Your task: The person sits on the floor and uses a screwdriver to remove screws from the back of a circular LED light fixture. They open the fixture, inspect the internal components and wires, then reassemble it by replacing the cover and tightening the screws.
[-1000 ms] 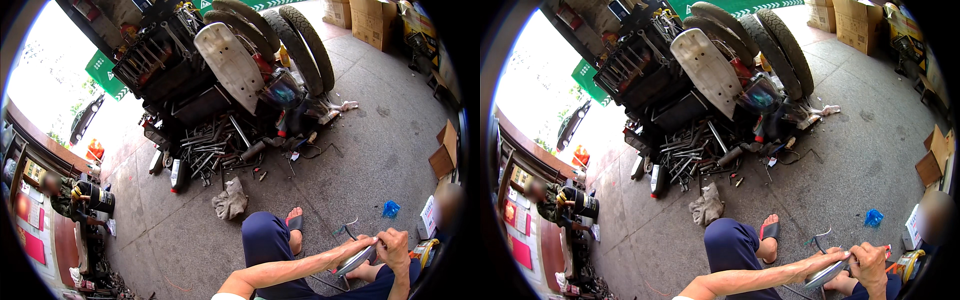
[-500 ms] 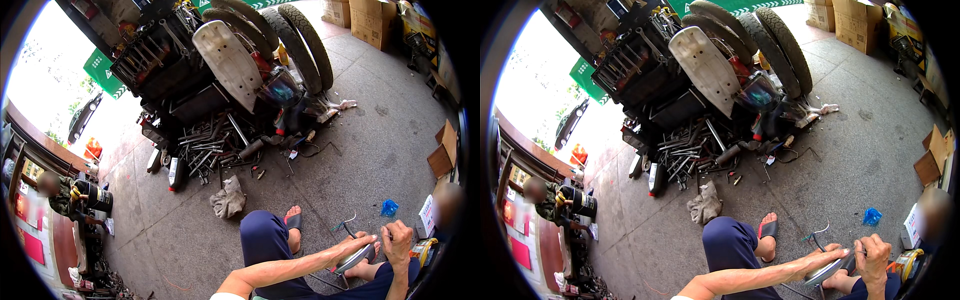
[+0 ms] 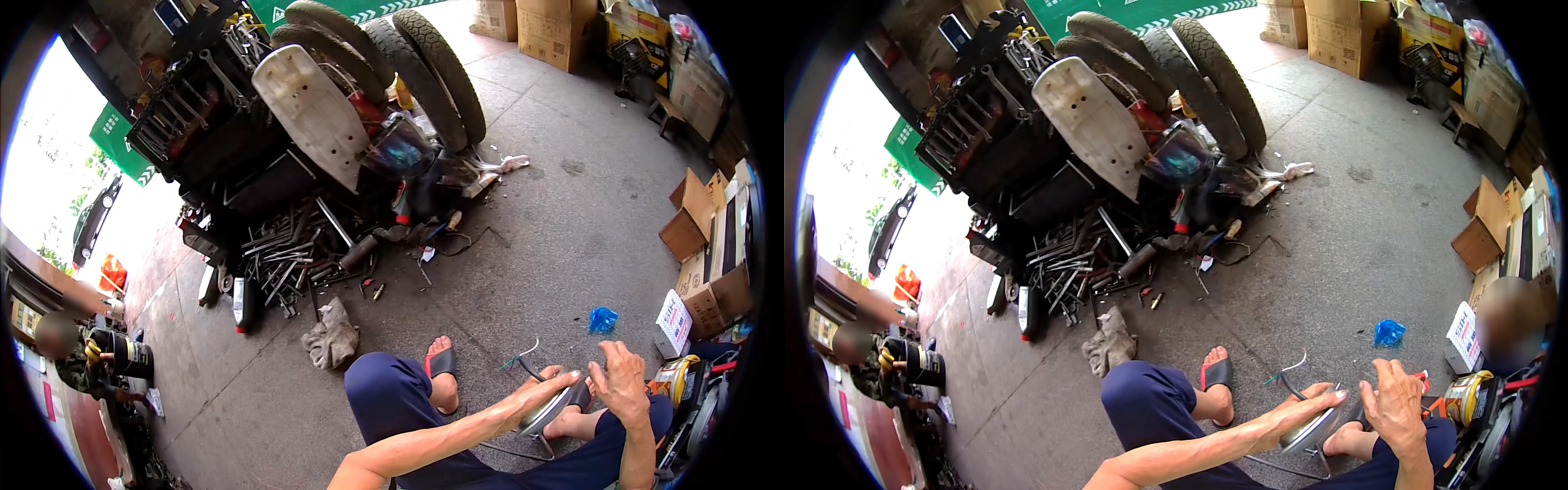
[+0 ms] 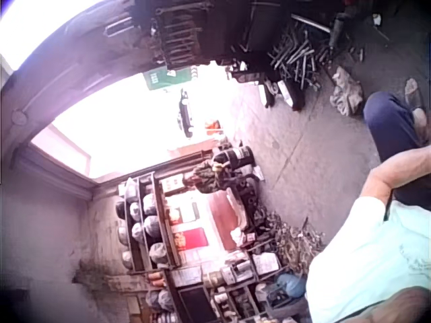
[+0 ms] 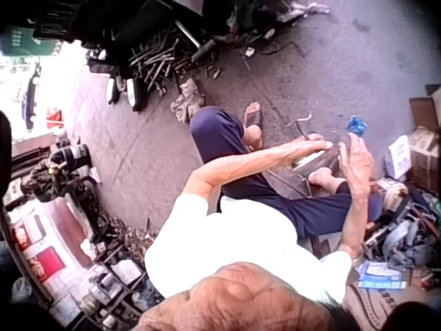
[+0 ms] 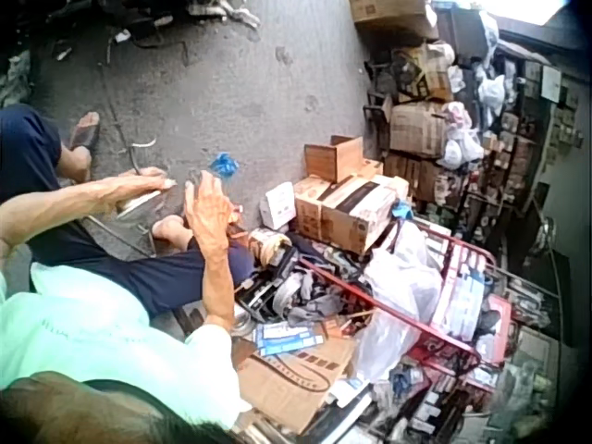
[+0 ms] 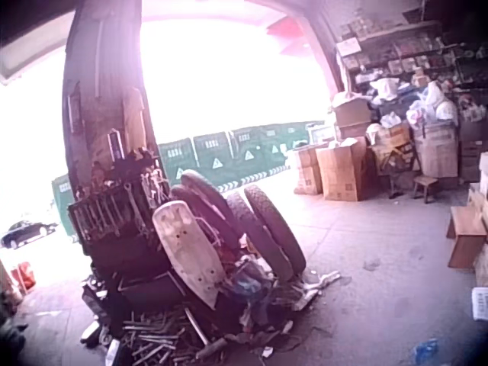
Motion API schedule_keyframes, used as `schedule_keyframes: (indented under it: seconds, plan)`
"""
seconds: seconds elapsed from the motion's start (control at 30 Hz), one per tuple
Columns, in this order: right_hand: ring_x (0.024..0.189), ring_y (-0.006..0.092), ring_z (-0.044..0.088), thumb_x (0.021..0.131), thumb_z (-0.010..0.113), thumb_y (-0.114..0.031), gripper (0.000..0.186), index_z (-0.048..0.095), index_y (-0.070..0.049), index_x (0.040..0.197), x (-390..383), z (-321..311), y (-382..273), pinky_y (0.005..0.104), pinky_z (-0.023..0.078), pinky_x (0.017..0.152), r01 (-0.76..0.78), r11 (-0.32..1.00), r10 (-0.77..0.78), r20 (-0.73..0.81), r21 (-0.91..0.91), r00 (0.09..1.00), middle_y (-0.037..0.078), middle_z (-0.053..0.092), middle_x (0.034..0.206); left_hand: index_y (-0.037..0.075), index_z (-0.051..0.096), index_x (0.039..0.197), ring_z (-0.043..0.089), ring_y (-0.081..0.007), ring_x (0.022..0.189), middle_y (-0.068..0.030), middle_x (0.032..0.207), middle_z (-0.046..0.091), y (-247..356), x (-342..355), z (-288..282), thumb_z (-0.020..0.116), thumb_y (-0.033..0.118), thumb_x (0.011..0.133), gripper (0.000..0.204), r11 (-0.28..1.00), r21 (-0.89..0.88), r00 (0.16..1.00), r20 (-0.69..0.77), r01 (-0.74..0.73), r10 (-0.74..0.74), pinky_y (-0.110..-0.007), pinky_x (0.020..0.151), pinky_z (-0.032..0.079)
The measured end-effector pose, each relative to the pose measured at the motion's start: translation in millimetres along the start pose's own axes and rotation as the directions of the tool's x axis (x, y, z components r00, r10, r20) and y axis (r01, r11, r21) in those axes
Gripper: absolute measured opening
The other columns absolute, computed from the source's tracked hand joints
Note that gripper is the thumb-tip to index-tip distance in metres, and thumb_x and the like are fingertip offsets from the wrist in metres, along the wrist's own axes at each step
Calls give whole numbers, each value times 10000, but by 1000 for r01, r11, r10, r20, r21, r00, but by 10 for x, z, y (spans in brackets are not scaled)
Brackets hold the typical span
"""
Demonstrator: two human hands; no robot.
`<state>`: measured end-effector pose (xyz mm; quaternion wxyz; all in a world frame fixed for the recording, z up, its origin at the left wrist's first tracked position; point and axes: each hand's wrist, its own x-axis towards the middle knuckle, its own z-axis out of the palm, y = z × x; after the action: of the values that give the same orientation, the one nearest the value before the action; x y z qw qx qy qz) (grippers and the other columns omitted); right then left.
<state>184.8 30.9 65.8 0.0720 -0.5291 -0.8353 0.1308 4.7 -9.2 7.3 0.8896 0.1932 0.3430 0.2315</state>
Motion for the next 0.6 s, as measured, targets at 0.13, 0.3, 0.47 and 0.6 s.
schedule_keyframes:
  seconds: [0.13,0.3,0.47,0.6]
  plan:
    - [759,298,532,778,636,-181,372,503,-29,1090,-61,-158,-25,404,386,671,-14,1000,14,17,25,1000,145,504,874,58,219,1416,386,-328,1249,-244,1344,369,-23,110,50,538,694,723,993,983,174,986,-162,56,-28,-402,952,392]
    - [734,316,535,858,520,-281,313,547,-11,1014,-58,-194,-89,416,388,658,-23,999,21,43,34,999,152,477,828,82,200,1426,401,-327,1231,-233,1354,360,68,8,110,541,700,716,1002,986,160,990,-135,55,-33,-407,896,424]
    - [732,312,553,908,435,-270,293,579,-15,923,-14,-186,-165,432,406,611,-46,998,45,41,31,998,149,499,801,88,435,1263,554,-206,929,-101,1103,541,21,-50,150,471,672,802,745,998,-17,952,-301,-58,50,-333,694,468]
    - [693,286,542,880,436,-203,228,590,-52,805,6,-254,-51,406,427,573,69,992,-64,51,-105,997,114,526,740,68,578,1082,605,-217,856,-91,932,627,142,67,96,407,621,862,619,955,-280,969,-247,-97,26,-377,719,510]
